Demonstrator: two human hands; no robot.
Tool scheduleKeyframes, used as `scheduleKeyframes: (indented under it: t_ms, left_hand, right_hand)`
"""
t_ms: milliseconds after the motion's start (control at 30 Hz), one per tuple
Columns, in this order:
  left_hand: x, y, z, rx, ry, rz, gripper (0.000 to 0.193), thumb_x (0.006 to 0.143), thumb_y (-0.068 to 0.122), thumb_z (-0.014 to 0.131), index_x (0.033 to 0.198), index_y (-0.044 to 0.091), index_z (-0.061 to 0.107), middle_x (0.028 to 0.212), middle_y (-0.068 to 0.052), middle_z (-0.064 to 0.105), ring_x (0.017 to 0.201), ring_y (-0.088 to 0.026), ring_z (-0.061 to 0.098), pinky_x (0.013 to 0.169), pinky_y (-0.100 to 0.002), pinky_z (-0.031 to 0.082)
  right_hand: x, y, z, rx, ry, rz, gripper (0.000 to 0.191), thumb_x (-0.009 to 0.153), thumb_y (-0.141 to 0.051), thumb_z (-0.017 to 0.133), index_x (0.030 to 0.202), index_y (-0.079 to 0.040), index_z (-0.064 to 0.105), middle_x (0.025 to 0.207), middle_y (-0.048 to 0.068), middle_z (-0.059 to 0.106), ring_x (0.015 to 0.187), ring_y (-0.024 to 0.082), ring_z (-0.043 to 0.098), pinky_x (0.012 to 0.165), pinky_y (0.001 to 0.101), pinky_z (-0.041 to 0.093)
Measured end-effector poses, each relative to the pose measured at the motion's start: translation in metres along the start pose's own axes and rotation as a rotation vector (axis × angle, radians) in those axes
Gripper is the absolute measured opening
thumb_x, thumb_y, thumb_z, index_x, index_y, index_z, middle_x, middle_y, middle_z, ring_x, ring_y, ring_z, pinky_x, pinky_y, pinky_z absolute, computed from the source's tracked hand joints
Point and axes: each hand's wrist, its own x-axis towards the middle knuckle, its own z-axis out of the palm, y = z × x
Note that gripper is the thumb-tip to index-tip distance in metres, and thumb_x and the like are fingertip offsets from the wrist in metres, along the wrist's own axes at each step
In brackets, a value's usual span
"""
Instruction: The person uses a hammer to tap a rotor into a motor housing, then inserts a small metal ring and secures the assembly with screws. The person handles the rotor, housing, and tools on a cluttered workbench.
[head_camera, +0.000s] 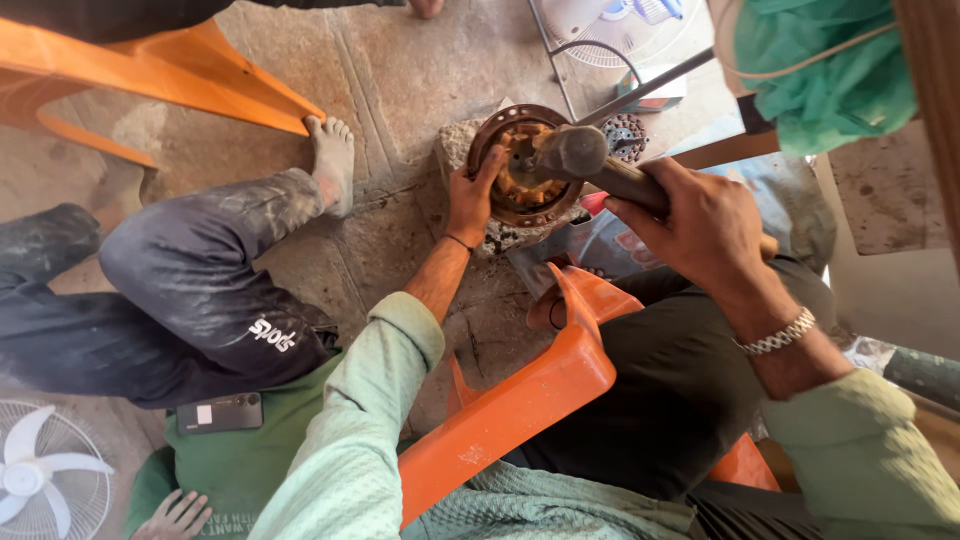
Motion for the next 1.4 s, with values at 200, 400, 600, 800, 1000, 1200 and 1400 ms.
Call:
scheduleKeyframes:
  t_ms: [200, 400, 600, 800, 1000, 1200, 1400]
  left_hand:
    - [0.009, -0.008, -0.013, 0.416, -0.021, -0.177, 0.077, 0.099, 0.065, 0.070, 0.091, -0.011, 0.069, 0.072, -0.017, 0.049, 0.069, -0.028, 0.049, 0.069, -0.045, 0.044]
    - [0.002, -0.009, -0.021, 0.387, -0.081, 0.084, 0.096, 0.083, 0.078, 0.063, 0.143, 0.004, 0.052, 0.136, -0.018, 0.057, 0.128, -0.031, 0.056, 0.103, -0.047, 0.049]
    - [-0.001, 0.004, -0.011, 0.994, -0.116, 0.469, 0.116, 0.056, 0.063, 0.096, 0.151, 0.014, 0.051, 0.163, -0.016, 0.031, 0.151, -0.040, 0.031, 0.122, -0.055, 0.036]
    - [0.003, -0.001, -0.005, 0.991, -0.116, 0.463, 0.115, 0.059, 0.057, 0.099, 0.150, 0.010, 0.047, 0.163, -0.019, 0.031, 0.150, -0.041, 0.034, 0.123, -0.054, 0.036]
    - [0.004, -0.007, -0.009, 0.960, -0.122, 0.453, 0.115, 0.060, 0.055, 0.098, 0.151, 0.006, 0.046, 0.164, -0.020, 0.030, 0.150, -0.041, 0.035, 0.122, -0.054, 0.037]
    - [0.004, -0.003, -0.006, 0.951, -0.116, 0.427, 0.112, 0.061, 0.052, 0.096, 0.152, 0.008, 0.048, 0.167, -0.017, 0.027, 0.151, -0.040, 0.036, 0.123, -0.053, 0.039]
    - [0.001, 0.001, -0.002, 0.952, -0.122, 0.337, 0.113, 0.058, 0.051, 0.097, 0.151, 0.008, 0.048, 0.166, -0.017, 0.025, 0.149, -0.042, 0.034, 0.120, -0.054, 0.038]
  right_hand:
    - [0.011, 0.001, 0.024, 0.028, 0.007, -0.057, 0.045, 0.095, -0.045, 0.076, 0.125, -0.011, 0.068, 0.088, 0.008, 0.074, 0.077, 0.031, 0.072, 0.061, 0.0443, 0.053]
    - [0.015, 0.006, 0.032, -0.051, -0.057, -0.042, 0.049, 0.094, -0.049, 0.074, 0.128, -0.014, 0.069, 0.088, 0.008, 0.075, 0.078, 0.031, 0.073, 0.060, 0.0467, 0.054]
    - [0.019, 0.000, 0.030, -0.045, -0.031, -0.075, 0.052, 0.094, -0.050, 0.074, 0.131, -0.014, 0.068, 0.091, 0.009, 0.076, 0.080, 0.032, 0.073, 0.062, 0.0461, 0.055]
    - [0.010, -0.007, 0.007, -0.014, 0.044, -0.162, 0.056, 0.094, -0.043, 0.076, 0.142, -0.016, 0.067, 0.097, 0.011, 0.076, 0.076, 0.030, 0.073, 0.059, 0.0430, 0.054]
    - [0.009, -0.017, 0.013, 0.111, 0.090, -0.141, 0.055, 0.098, -0.040, 0.078, 0.143, -0.014, 0.064, 0.094, 0.010, 0.073, 0.069, 0.027, 0.069, 0.063, 0.0417, 0.054]
    - [0.011, -0.014, 0.015, -0.038, 0.018, -0.096, 0.054, 0.090, -0.036, 0.083, 0.137, -0.014, 0.069, 0.086, 0.011, 0.073, 0.067, 0.029, 0.069, 0.054, 0.0424, 0.052]
    - [0.001, -0.011, 0.009, 0.331, 0.232, -0.198, 0.047, 0.108, -0.037, 0.073, 0.144, -0.010, 0.058, 0.106, 0.013, 0.069, 0.088, 0.027, 0.072, 0.075, 0.0409, 0.058]
